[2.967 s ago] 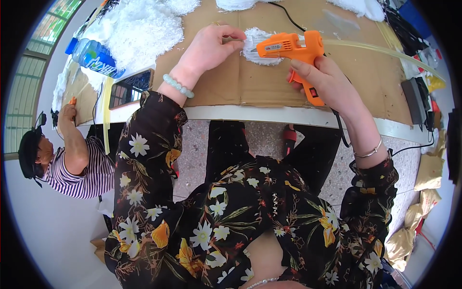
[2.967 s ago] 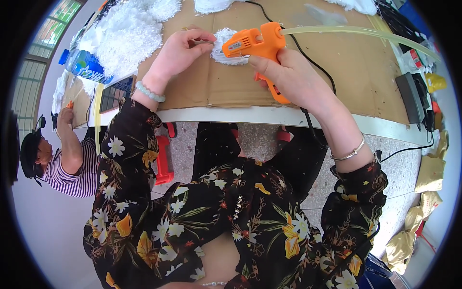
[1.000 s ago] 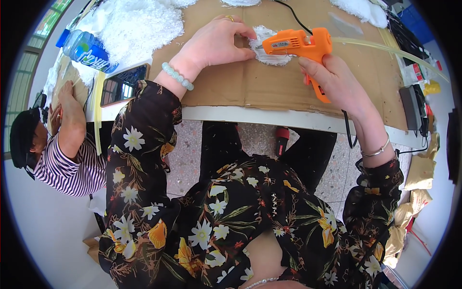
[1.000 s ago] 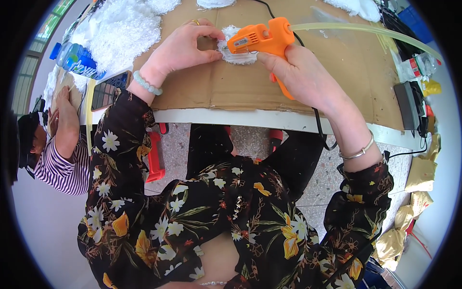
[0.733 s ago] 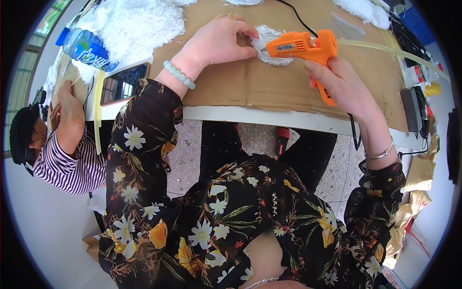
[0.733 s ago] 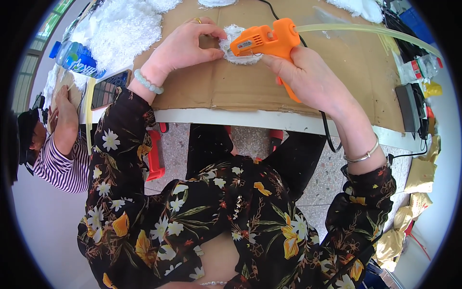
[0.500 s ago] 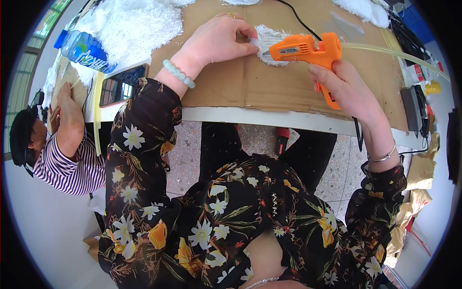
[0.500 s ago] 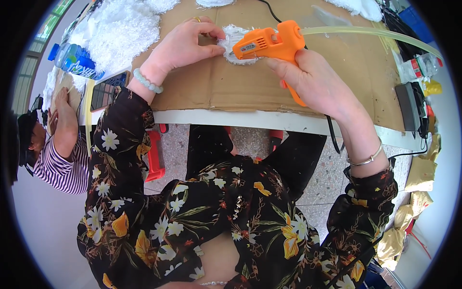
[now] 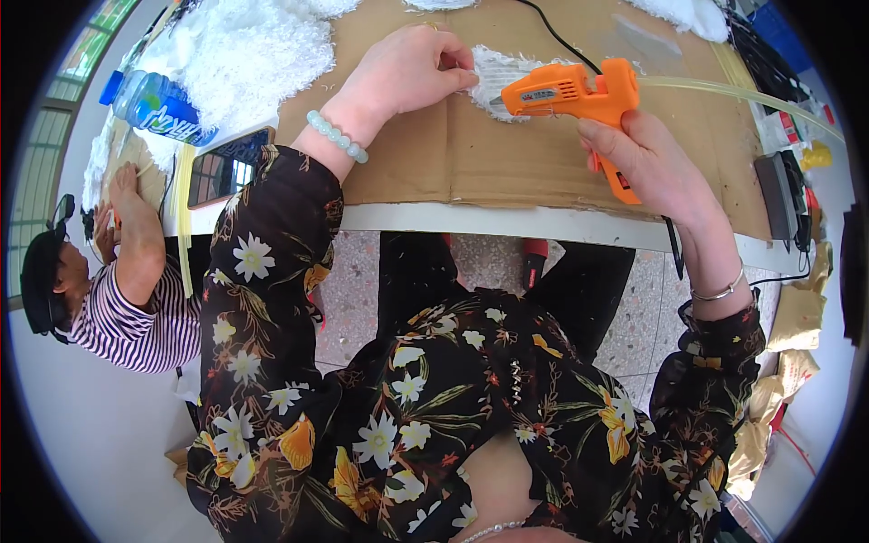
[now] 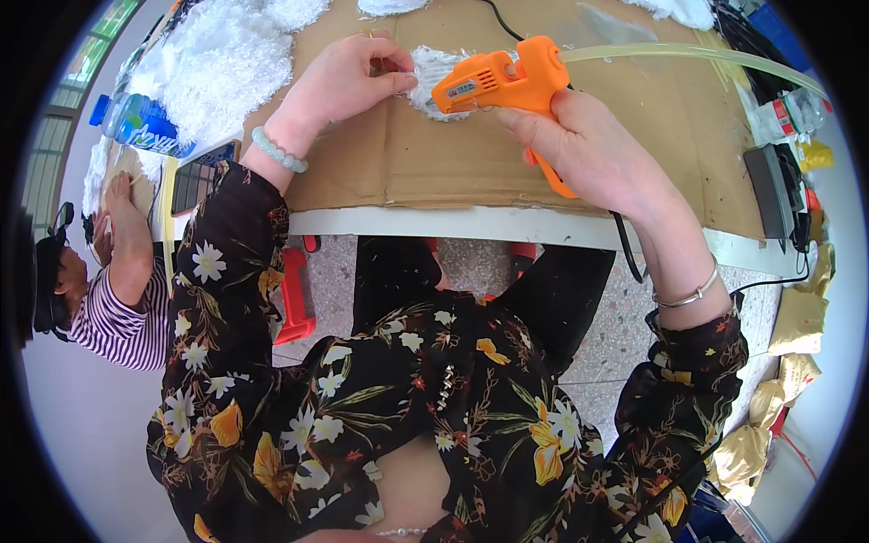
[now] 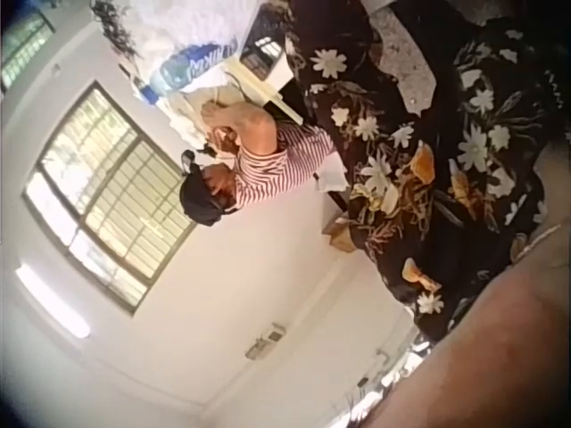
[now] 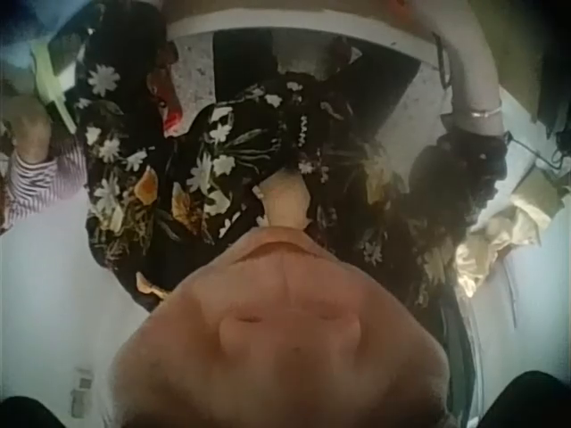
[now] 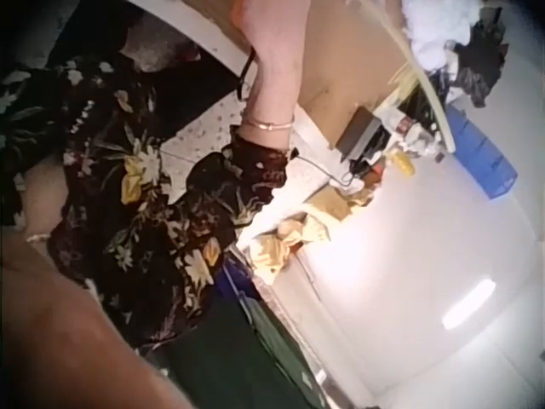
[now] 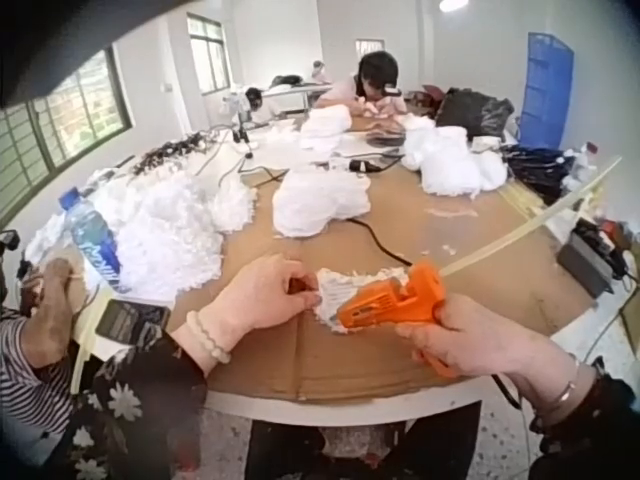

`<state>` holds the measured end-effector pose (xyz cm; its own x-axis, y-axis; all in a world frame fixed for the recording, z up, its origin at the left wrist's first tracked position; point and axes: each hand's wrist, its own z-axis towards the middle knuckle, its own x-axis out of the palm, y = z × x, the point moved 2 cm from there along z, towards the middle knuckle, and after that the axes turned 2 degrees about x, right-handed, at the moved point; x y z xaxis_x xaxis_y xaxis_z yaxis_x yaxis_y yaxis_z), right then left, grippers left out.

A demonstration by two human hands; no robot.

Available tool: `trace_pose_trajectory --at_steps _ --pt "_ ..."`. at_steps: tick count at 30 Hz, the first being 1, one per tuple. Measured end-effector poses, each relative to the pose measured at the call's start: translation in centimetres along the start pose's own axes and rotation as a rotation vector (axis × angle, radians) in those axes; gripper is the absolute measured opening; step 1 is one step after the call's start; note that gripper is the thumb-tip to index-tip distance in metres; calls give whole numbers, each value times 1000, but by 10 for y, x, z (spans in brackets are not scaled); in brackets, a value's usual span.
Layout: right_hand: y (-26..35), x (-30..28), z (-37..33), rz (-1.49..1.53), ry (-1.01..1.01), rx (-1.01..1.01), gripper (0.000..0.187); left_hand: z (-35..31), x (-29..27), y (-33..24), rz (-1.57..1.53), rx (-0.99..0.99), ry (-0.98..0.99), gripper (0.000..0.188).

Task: Gluing white stuffing onto a fabric base using a hot glue gun

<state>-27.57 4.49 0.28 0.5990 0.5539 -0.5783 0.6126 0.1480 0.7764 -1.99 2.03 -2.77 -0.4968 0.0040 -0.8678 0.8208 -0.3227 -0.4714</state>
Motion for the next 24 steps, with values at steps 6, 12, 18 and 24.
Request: trace_pose_trajectory --at_steps 6,12,18,24 --pt "1 0 2 -48 -7 -12 36 -2 2 1 -38 34 -83 21" --pt "6 -8 -8 -85 21 56 35 -3 6 1 7 69 -147 19" --pt "-4 -9 -7 -66 -34 -35 36 0 3 0 1 68 -163 22" --pt "1 -6 -6 -60 -18 -4 36 -6 -5 3 -128 61 -42 35"
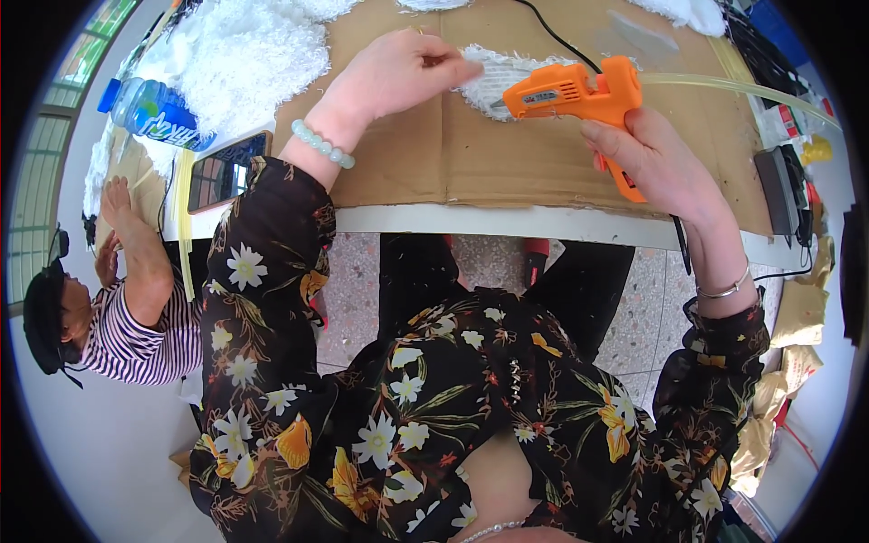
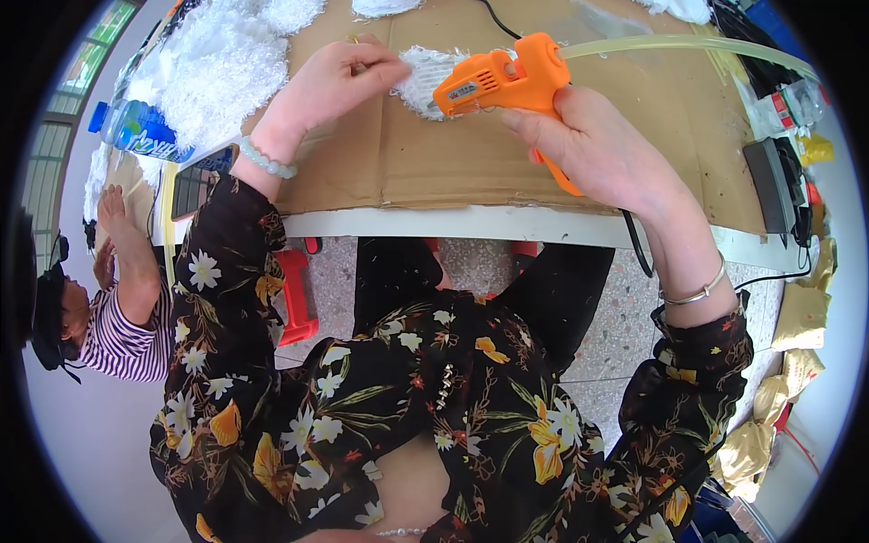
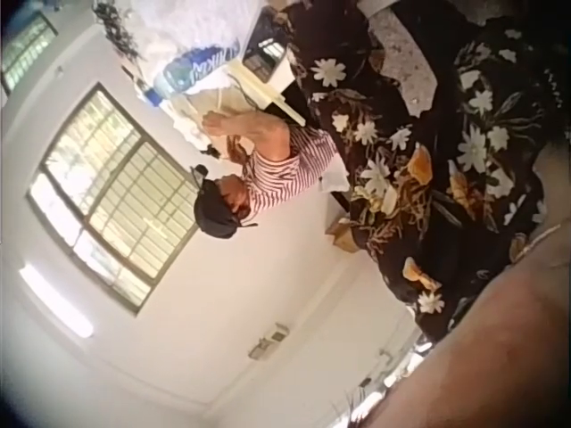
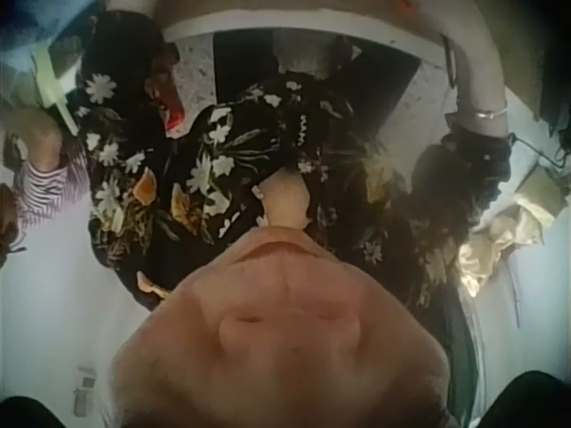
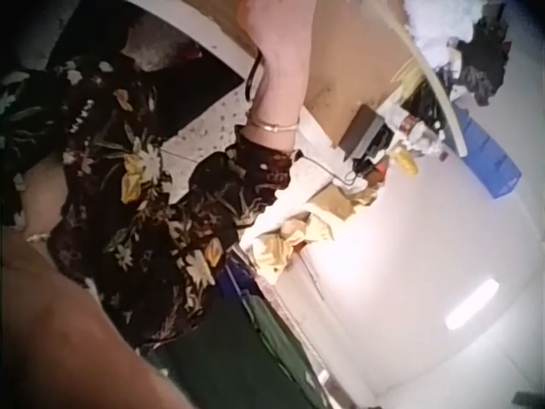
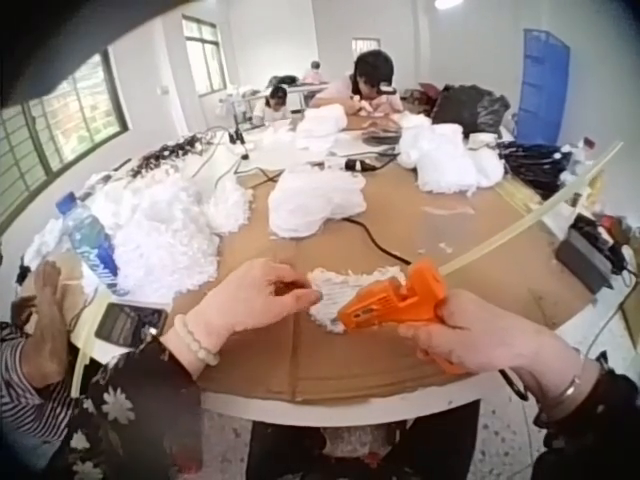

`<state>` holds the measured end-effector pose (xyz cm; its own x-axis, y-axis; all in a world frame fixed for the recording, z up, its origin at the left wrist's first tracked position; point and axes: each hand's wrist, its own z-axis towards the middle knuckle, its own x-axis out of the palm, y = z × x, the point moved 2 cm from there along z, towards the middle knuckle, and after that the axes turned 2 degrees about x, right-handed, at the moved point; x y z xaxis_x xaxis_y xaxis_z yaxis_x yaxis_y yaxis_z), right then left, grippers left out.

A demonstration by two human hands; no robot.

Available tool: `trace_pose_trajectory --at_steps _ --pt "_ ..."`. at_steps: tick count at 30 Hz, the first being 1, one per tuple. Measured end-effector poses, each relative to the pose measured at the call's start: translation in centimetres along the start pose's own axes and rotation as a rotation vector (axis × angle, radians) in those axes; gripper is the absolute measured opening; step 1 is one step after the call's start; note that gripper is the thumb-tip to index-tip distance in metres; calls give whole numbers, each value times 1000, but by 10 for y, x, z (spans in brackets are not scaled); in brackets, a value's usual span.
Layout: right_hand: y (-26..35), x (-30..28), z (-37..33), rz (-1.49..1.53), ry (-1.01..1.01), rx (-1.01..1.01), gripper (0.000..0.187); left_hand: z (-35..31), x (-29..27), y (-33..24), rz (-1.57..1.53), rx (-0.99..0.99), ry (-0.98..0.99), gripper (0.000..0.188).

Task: Gluing white stuffing onto a fabric base using a hot glue gun

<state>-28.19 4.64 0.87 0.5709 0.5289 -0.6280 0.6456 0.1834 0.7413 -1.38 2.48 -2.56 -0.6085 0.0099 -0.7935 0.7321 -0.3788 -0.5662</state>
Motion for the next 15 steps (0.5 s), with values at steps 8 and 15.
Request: trace_pose_trajectory --at_steps 8,15 --pt "8 3 2 14 -27 -46 37 -7 4 -13 319 176 -62 42" --pt "-3 -3 1 -19 4 -54 37 -6 3 -13 316 161 -68 39"
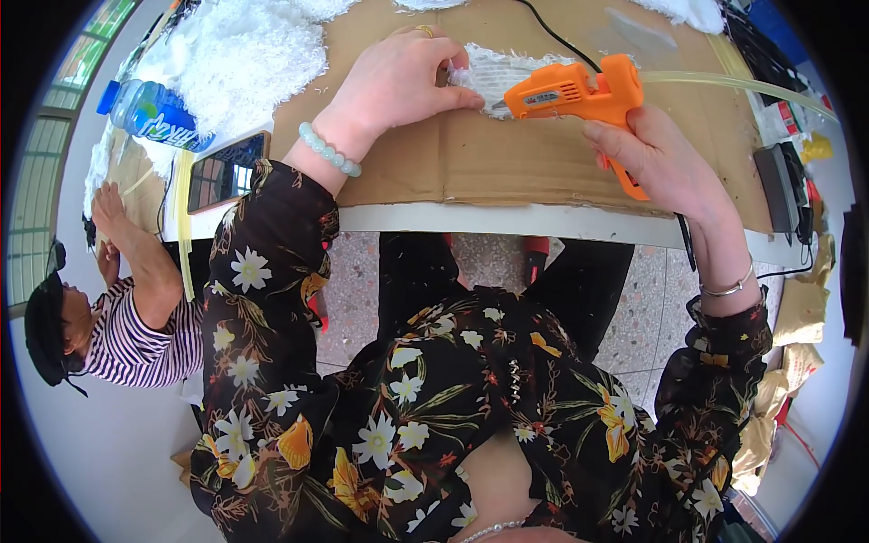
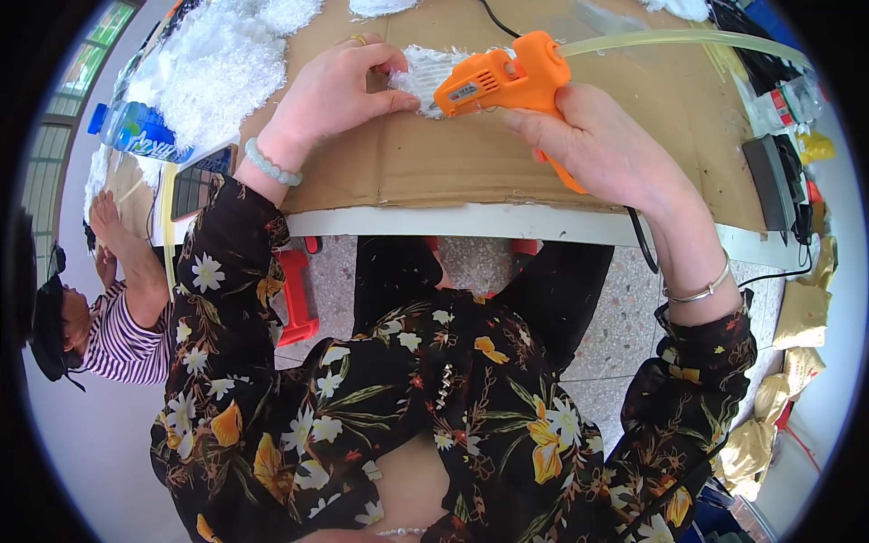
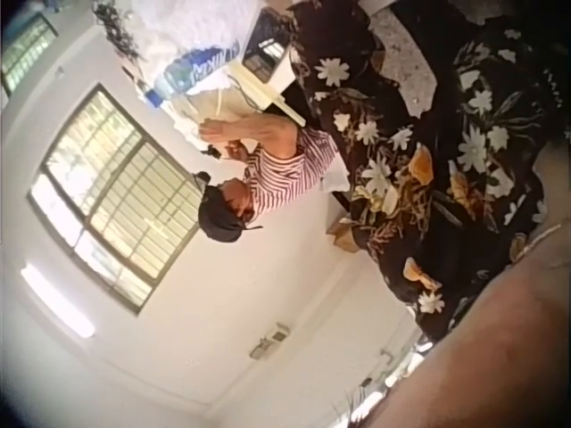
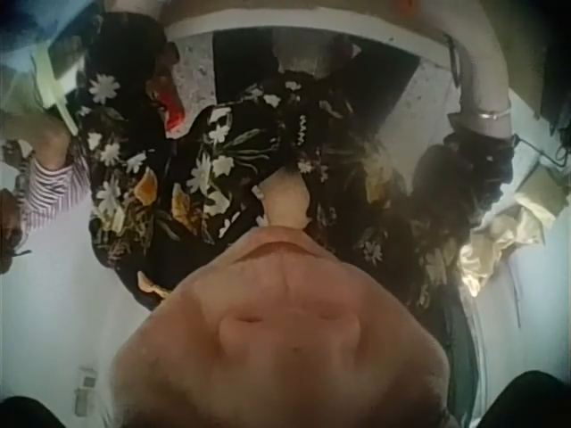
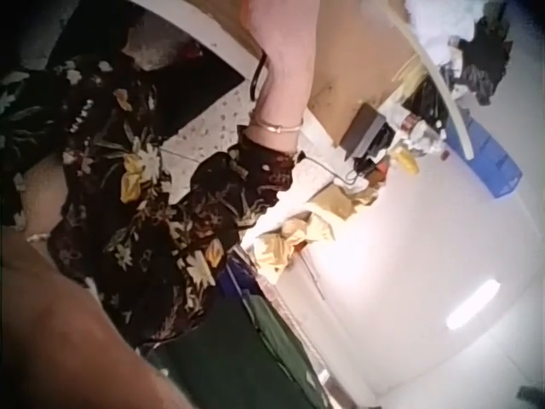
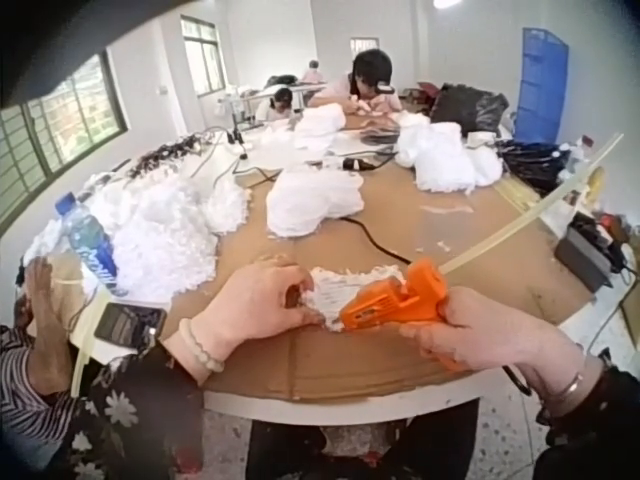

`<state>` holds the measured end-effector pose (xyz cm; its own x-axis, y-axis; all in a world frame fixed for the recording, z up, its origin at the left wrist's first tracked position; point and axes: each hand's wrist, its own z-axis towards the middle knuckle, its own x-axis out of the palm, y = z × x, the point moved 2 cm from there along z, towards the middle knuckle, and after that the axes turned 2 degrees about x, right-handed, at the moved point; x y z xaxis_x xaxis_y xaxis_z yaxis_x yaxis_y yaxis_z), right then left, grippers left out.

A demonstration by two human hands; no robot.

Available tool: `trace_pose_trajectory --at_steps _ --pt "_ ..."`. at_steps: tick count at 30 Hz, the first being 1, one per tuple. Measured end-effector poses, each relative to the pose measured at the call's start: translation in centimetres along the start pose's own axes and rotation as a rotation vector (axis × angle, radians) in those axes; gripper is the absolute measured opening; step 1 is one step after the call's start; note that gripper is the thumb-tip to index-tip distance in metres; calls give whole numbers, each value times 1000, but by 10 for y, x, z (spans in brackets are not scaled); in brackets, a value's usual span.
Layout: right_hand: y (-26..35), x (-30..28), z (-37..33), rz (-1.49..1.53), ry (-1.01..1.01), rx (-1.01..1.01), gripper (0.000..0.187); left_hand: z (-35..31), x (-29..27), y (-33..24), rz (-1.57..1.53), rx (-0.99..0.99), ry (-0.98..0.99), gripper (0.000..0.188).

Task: Gluing white stuffing onto a fabric base using a hot glue gun

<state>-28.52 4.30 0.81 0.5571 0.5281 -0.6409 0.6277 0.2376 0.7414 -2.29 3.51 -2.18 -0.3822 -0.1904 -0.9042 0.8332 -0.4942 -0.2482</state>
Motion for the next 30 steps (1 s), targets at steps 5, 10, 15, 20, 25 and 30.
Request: trace_pose_trajectory --at_steps 5,10,15,20,25,30 --pt "2 1 -3 12 -5 -7 37 1 2 0 6 -1 1 38" --pt "6 -2 -4 -20 4 0 36 0 0 -1 6 -21 -6 38" --pt "3 -5 -7 -3 -32 -8 36 2 4 1 9 -3 -7 37" --pt "2 -9 -10 -4 -50 2 35 4 2 -4 40 -31 -8 32" --pt "-8 -12 -8 -29 -21 51 33 8 10 5 100 47 -69 31" --pt "-13 -10 -7 24 -29 52 31 2 0 -6 29 98 -93 35"
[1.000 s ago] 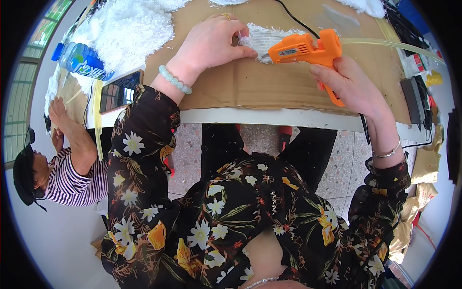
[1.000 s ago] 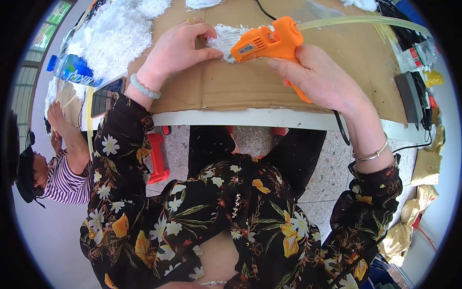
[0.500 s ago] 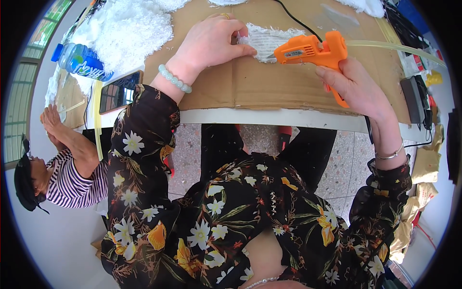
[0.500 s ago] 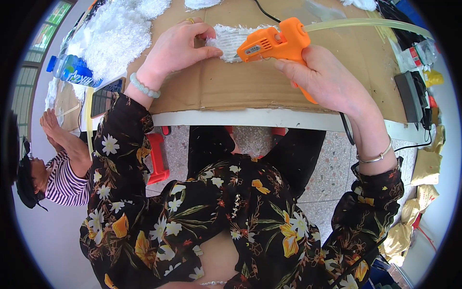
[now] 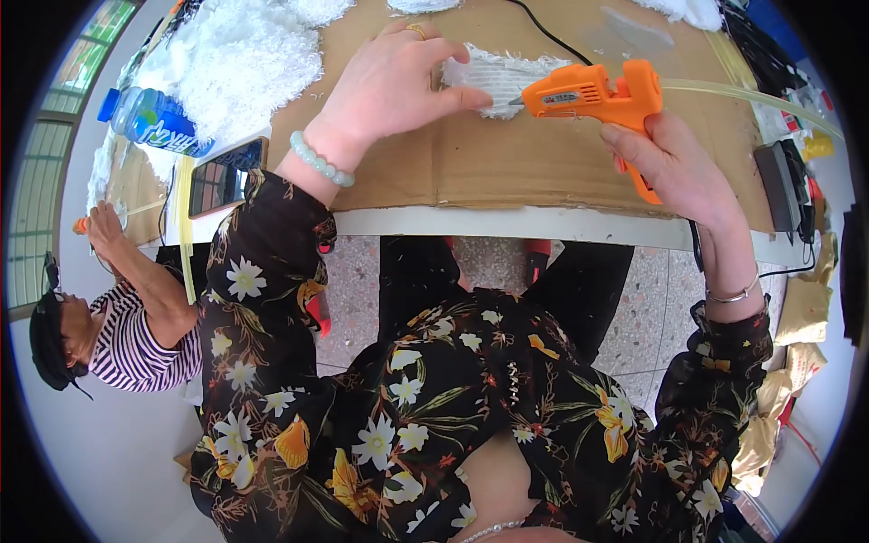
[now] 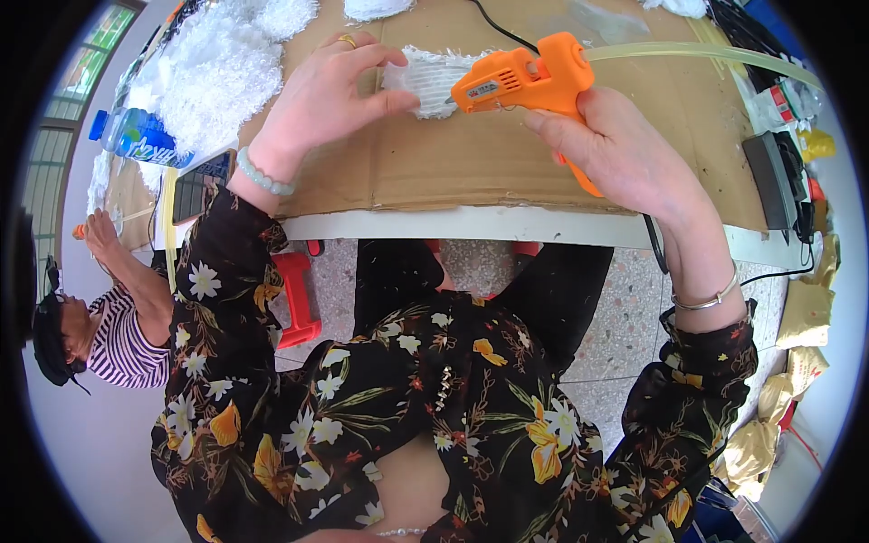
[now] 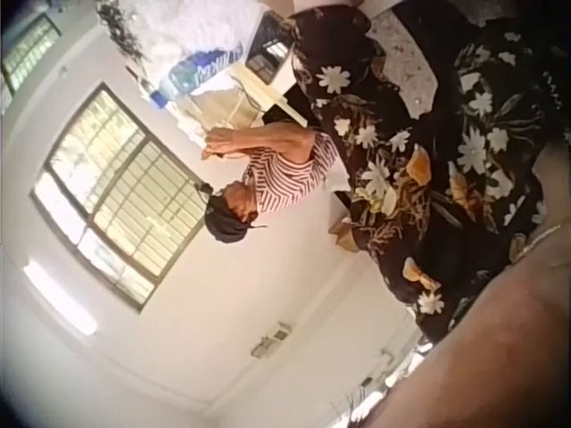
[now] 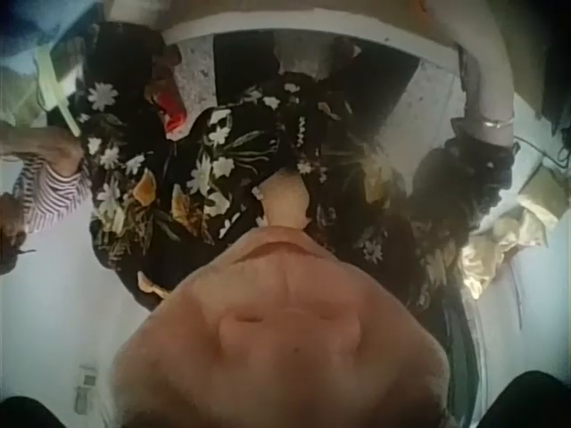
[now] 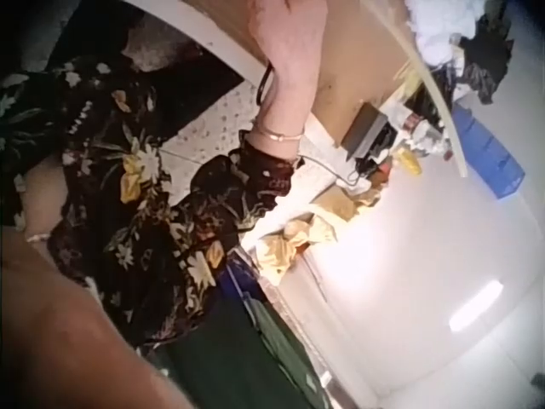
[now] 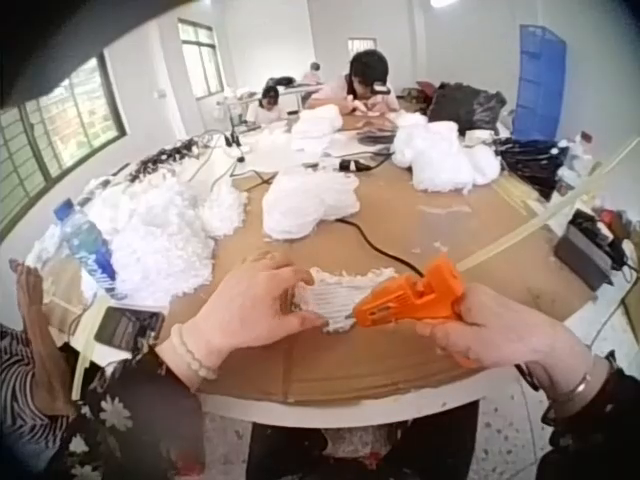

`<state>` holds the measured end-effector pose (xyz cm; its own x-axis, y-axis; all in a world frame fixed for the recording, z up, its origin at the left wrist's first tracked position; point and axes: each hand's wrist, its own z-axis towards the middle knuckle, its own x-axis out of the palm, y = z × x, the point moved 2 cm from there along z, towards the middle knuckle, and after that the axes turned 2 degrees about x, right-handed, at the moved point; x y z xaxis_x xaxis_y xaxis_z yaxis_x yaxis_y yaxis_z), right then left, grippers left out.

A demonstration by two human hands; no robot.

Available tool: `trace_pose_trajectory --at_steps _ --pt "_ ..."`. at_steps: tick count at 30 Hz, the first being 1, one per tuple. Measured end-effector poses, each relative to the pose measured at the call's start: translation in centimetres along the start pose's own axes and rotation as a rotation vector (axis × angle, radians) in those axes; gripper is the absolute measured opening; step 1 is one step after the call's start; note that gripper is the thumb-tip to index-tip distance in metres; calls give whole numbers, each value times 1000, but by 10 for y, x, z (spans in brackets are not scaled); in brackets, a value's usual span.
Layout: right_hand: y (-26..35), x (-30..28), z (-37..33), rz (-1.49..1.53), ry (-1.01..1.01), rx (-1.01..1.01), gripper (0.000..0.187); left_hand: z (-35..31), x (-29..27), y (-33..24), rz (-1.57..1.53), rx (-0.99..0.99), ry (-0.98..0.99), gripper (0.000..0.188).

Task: Gluing white stuffing onto a fabric base using a hot glue gun

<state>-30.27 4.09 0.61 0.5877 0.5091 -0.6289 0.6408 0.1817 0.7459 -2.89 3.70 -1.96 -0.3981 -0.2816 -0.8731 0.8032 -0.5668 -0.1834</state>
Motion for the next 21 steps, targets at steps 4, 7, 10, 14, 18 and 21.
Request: trace_pose_trajectory --at_steps 4,7,10,14,18,21 --pt "7 2 2 -6 29 -28 31 -2 -2 -14 9 113 -40 48" --pt "1 2 6 -21 35 -58 31 -1 1 -19 -88 66 18 53" --pt "4 3 4 -29 43 -11 31 2 9 -16 -209 74 63 50" --pt "8 6 8 -38 84 -24 31 2 4 -17 -216 39 129 48" --pt "10 12 11 -45 65 -63 31 2 6 -16 -168 59 117 48" --pt "7 8 9 -73 74 -34 30 5 8 -19 -144 86 95 48"
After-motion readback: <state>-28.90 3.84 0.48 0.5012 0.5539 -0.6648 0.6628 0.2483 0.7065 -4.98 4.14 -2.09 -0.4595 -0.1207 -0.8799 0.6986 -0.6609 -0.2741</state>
